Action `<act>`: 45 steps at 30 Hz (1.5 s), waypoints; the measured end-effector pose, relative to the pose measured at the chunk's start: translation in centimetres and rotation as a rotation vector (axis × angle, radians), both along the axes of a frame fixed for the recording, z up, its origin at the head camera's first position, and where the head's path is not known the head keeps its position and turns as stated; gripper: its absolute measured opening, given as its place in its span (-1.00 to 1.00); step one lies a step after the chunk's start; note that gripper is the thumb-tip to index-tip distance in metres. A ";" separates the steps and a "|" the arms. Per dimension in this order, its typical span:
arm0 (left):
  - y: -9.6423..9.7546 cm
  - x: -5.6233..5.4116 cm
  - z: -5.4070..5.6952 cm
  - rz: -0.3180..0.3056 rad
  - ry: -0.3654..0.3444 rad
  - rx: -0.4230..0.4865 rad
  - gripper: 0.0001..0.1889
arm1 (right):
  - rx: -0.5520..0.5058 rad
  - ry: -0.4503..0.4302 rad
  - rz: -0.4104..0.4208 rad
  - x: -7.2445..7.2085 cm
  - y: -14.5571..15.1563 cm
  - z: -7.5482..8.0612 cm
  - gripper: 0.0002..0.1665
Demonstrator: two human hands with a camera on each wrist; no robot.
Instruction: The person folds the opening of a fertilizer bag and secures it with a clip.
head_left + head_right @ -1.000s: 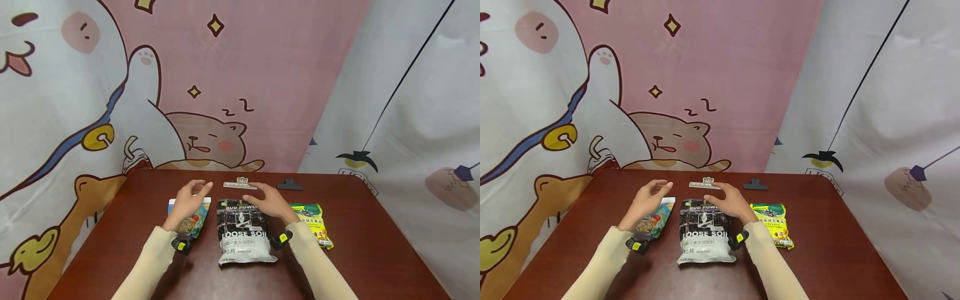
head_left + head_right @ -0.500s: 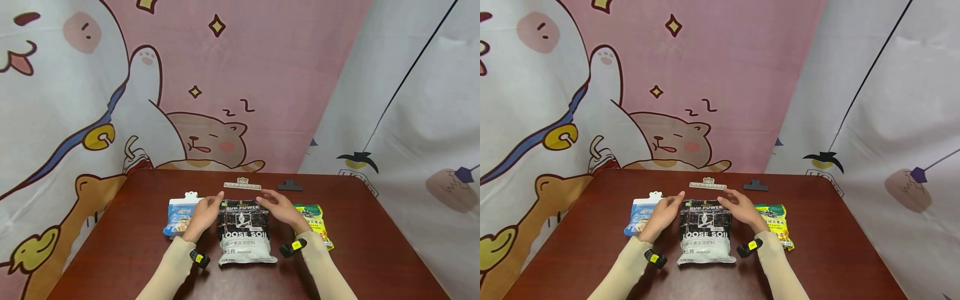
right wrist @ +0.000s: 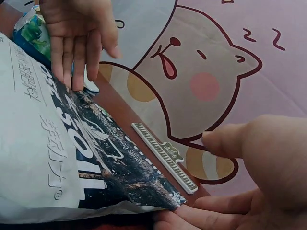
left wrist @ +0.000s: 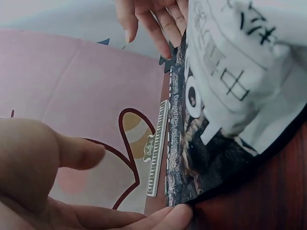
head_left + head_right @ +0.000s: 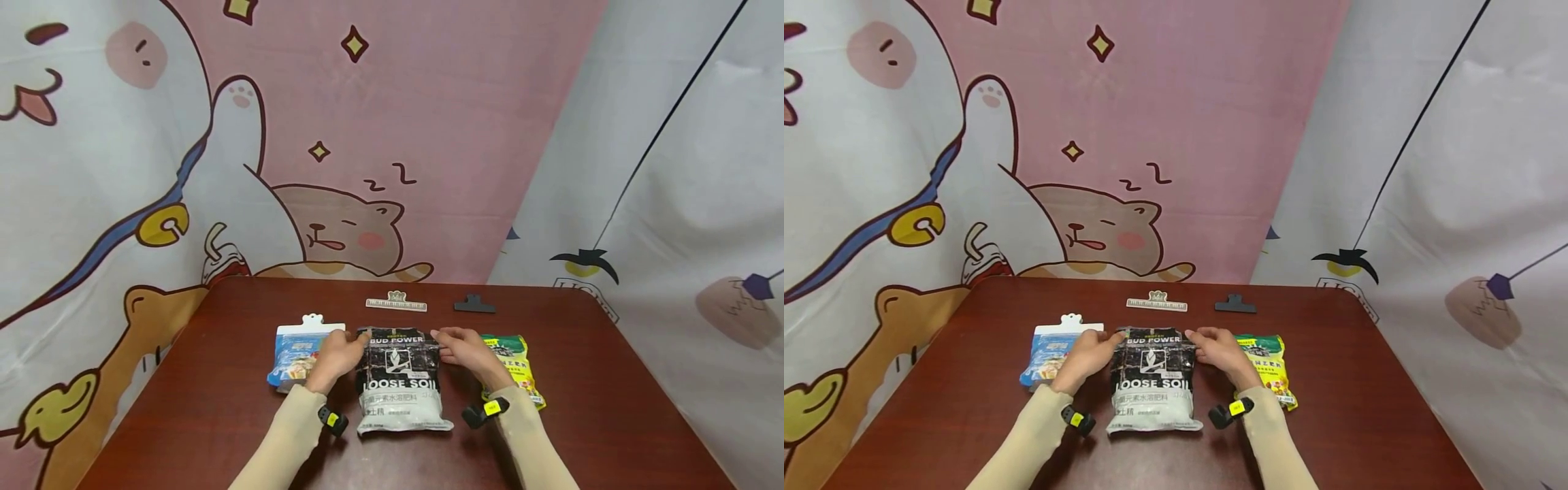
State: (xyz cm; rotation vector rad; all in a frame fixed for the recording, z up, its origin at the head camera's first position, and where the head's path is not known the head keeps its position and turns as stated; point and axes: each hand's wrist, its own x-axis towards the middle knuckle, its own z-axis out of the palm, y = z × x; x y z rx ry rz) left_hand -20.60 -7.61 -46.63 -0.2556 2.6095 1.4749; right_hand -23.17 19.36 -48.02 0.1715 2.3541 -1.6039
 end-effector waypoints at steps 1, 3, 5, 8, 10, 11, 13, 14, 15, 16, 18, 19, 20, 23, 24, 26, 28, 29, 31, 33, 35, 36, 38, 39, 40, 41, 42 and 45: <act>0.1 -0.1 -0.1 0.002 0.012 -0.003 -0.57 | 0.001 -0.008 -0.007 0.0 0.0 -0.1 -0.18; 0.2 -0.1 -0.3 0.007 0.039 -0.018 -0.58 | 0.001 -0.025 -0.029 -0.1 -0.1 -0.3 -0.21; 0.3 -0.2 -0.5 0.006 0.063 -0.051 -0.61 | 0.003 -0.037 -0.051 -0.2 -0.2 -0.6 -0.27; 0.4 -0.3 -0.8 0.014 0.084 -0.094 -0.68 | 0.010 -0.047 -0.085 -0.3 -0.3 -1.0 -0.31; 0.5 -0.5 -1.0 0.026 0.100 -0.123 -0.71 | 0.009 -0.045 -0.105 -0.4 -0.4 -1.2 -0.33; 0.5 -0.7 -1.1 0.035 0.111 -0.135 -0.72 | 0.010 -0.037 -0.108 -0.4 -0.5 -1.2 -0.34; 0.5 -0.9 -1.5 0.047 0.131 -0.158 -0.66 | 0.014 -0.022 -0.119 -0.5 -0.6 -1.4 -0.40; 0.5 -1.1 -1.7 0.052 0.142 -0.170 -0.62 | 0.014 -0.017 -0.122 -0.5 -0.7 -1.4 -0.44; 0.5 -1.2 -1.8 0.055 0.154 -0.181 -0.56 | 0.014 -0.010 -0.121 -0.5 -0.7 -1.5 -0.48; 0.6 -1.3 -2.0 0.060 0.160 -0.193 -0.51 | 0.017 -0.001 -0.119 -0.6 -0.8 -1.6 -0.51; 0.6 -1.4 -2.2 0.070 0.173 -0.206 -0.42 | 0.023 0.008 -0.117 -0.6 -0.9 -1.7 -0.57; 0.6 -1.5 -2.3 0.076 0.175 -0.209 -0.40 | 0.024 0.008 -0.118 -0.6 -1.0 -1.7 -0.59; 0.6 -1.6 -2.3 0.080 0.178 -0.211 -0.39 | 0.022 0.009 -0.119 -0.6 -1.0 -1.8 -0.60; 0.6 -1.7 -2.4 0.104 0.202 -0.222 -0.48 | 0.025 0.009 -0.127 -0.5 -1.0 -1.8 -0.60; 0.5 -1.8 -2.4 0.110 0.208 -0.225 -0.54 | 0.028 0.008 -0.133 -0.5 -1.0 -1.7 -0.60; 0.5 -1.8 -2.3 0.128 0.207 -0.215 -0.68 | 0.027 0.007 -0.148 -0.5 -0.9 -1.6 -0.60; 0.5 -1.8 -2.3 0.148 0.198 -0.196 -0.76 | 0.024 0.020 -0.150 -0.4 -0.9 -1.6 -0.61; 0.4 -1.9 -2.3 0.155 0.189 -0.177 -0.78 | 0.020 0.023 -0.153 -0.4 -0.9 -1.6 -0.61; 0.4 -1.9 -2.2 0.168 0.157 -0.128 -0.78 | 0.012 0.034 -0.156 -0.5 -0.8 -1.8 -0.63; 0.3 -1.9 -1.9 0.169 0.119 -0.061 -0.78 | -0.002 0.049 -0.149 -0.5 -0.6 -1.9 -0.64; 0.1 -1.9 -1.7 0.165 0.084 0.007 -0.78 | -0.014 0.058 -0.145 -0.6 -0.4 -2.1 -0.65; 0.0 -1.9 -1.7 0.161 0.066 0.043 -0.78 | -0.022 0.065 -0.142 -0.6 -0.2 -2.2 -0.65; -0.2 -1.9 -1.7 0.148 0.046 0.120 -0.78 | -0.033 0.077 -0.138 -0.6 0.0 -2.3 -0.64; -0.3 -2.0 -1.8 0.145 0.043 0.156 -0.78 | -0.042 0.083 -0.138 -0.6 0.0 -2.4 -0.64; -0.4 -2.0 -2.0 0.141 0.037 0.188 -0.78 | -0.049 0.087 -0.141 -0.5 0.1 -2.4 -0.64; -0.5 -2.1 -2.1 0.134 0.034 0.224 -0.77 | -0.055 0.092 -0.146 -0.5 0.1 -2.4 -0.64; -0.6 -2.1 -2.2 0.129 0.028 0.258 -0.77 | -0.059 0.096 -0.152 -0.4 0.1 -2.4 -0.63; -0.7 -2.1 -2.3 0.108 0.018 0.307 -0.76 | -0.095 0.106 -0.171 -0.1 0.2 -2.1 -0.64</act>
